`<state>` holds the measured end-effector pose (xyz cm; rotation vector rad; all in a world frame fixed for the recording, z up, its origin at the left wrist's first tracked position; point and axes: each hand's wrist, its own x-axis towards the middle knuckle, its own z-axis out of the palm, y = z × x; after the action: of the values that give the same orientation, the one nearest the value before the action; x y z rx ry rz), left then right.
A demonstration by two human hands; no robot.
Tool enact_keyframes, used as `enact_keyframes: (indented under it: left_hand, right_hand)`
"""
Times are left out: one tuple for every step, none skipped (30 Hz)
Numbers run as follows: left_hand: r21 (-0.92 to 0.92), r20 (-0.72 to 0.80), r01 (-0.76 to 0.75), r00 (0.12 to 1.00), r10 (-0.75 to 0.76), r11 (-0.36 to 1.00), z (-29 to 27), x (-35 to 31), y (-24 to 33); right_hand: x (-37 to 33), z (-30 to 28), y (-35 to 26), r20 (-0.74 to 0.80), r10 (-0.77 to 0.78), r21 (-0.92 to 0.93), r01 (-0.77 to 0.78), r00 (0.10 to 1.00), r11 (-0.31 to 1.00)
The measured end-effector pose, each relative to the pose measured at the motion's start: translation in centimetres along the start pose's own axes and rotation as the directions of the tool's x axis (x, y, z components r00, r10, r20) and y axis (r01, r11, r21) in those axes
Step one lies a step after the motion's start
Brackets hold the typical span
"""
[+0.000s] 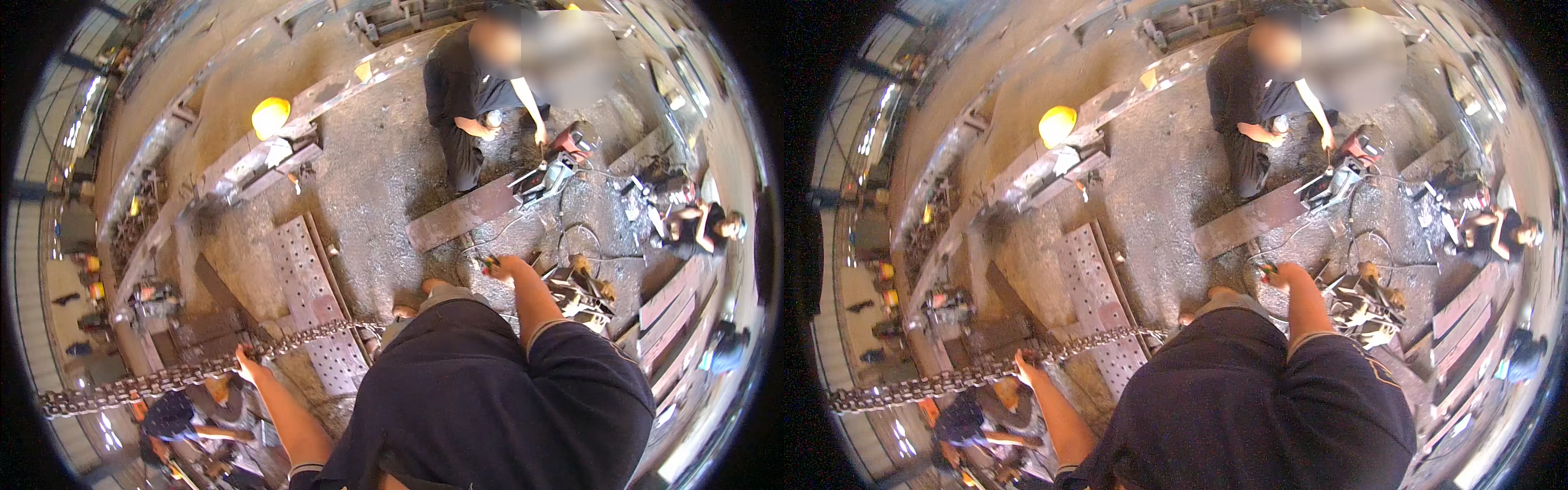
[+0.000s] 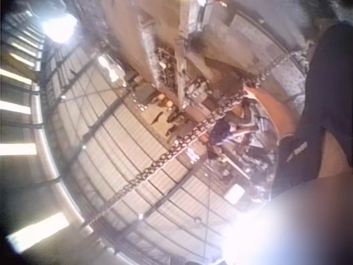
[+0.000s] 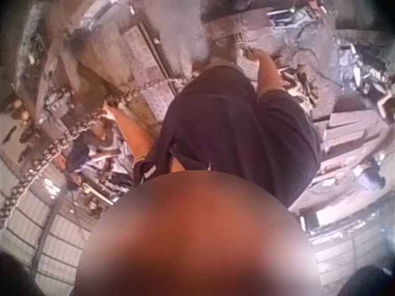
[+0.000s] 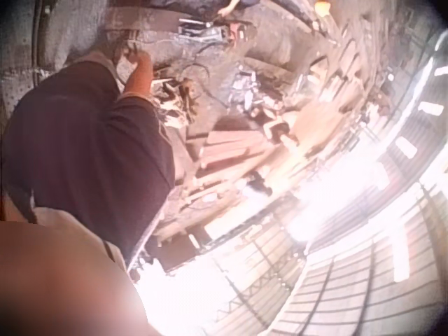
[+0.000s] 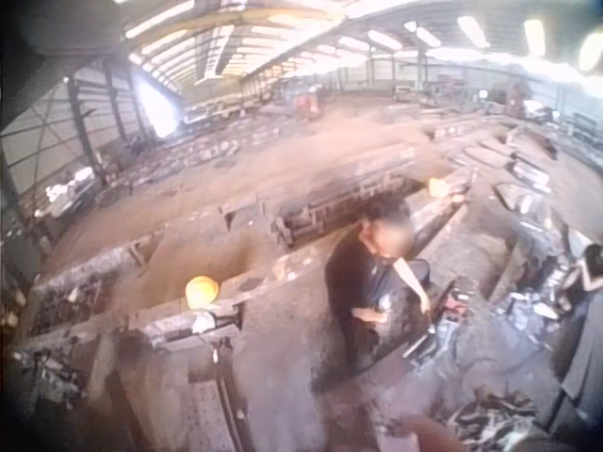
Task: The person operates a chain hoist using a handheld remote to lift and reposition perforated metal plates on the workshop floor. The person guides the chain with one hand while holding the remote in the other, coordinating with coworkers who are welding nearby.
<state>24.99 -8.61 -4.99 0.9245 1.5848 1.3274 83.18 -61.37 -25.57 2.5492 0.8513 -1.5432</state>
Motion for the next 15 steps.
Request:
enact_keyframes:
  left_hand:
    - [0.066,-0.011,-0.036,0.999,0.037,0.997,-1.0,1.1,0.1]
    - [0.122,-0.022,-0.060,0.998,0.063,0.991,-2.2,2.1,0.2]
    - [0.213,-0.082,-0.051,0.994,0.070,0.976,-2.3,3.0,-0.2]
    - [0.081,0.064,-0.049,0.997,0.044,0.996,-3.1,3.7,-0.3]
    - [0.050,0.135,0.013,0.991,-0.020,0.999,-4.8,4.6,0.1]
    - [0.012,0.168,-0.013,0.986,0.011,1.000,-5.4,5.6,0.0]
    - [0.014,0.181,-0.032,0.983,0.029,0.999,-6.1,6.4,-0.4]
    - [0.181,0.170,0.005,0.985,-0.037,0.983,-6.6,7.7,-0.6]
    - [0.110,0.269,-0.022,0.963,-0.009,0.994,-7.1,8.6,-1.2]
    - [0.073,0.323,-0.012,0.946,-0.012,0.997,-7.0,9.6,-2.1]
    - [0.031,0.395,-0.011,0.919,-0.002,0.999,-6.7,10.0,-3.6]
    - [0.014,0.417,0.093,0.904,-0.090,0.996,-6.5,10.6,-4.8]
    - [0.010,0.448,0.178,0.879,-0.164,0.984,-6.3,11.1,-5.7]
    - [0.189,0.400,0.135,0.894,-0.202,0.973,-5.6,11.2,-7.0]
    - [0.145,0.369,0.144,0.910,-0.189,0.979,-4.8,11.3,-8.1]
  right_hand:
    - [0.0,2.6,2.0,0.065,0.008,-0.046,-0.005,0.998,0.999]
    - [-0.2,5.0,3.8,0.130,0.017,-0.092,-0.005,0.991,0.996]
    - [-0.9,6.9,5.1,0.204,0.068,-0.159,-0.036,0.977,0.987]
    - [-2.1,8.5,6.0,0.120,0.025,-0.021,-0.022,0.992,1.000]
    - [-3.6,9.7,6.5,0.045,0.024,0.097,-0.029,0.999,0.995]
    - [-5.2,11.0,6.1,0.039,0.096,0.184,-0.102,0.995,0.978]
    - [-6.7,11.0,6.1,0.010,0.067,0.143,-0.068,0.998,0.987]
    - [-7.9,11.2,4.7,0.001,0.099,0.216,-0.097,0.995,0.972]
    - [-9.3,11.2,3.5,-0.002,0.158,0.273,-0.151,0.988,0.950]
    - [-10.6,11.0,1.5,-0.071,0.211,0.199,-0.193,0.975,0.961]
    - [-12.1,10.5,-0.2,-0.063,0.194,0.266,-0.171,0.979,0.949]
    - [-13.5,9.9,-2.2,-0.130,0.152,0.241,-0.117,0.980,0.964]
    - [-14.7,9.3,-4.1,-0.198,0.112,0.189,-0.074,0.974,0.979]
    - [-16.0,8.4,-5.6,-0.194,0.070,0.183,-0.034,0.978,0.983]
    - [-17.0,7.5,-7.1,-0.198,0.017,0.174,0.018,0.980,0.985]
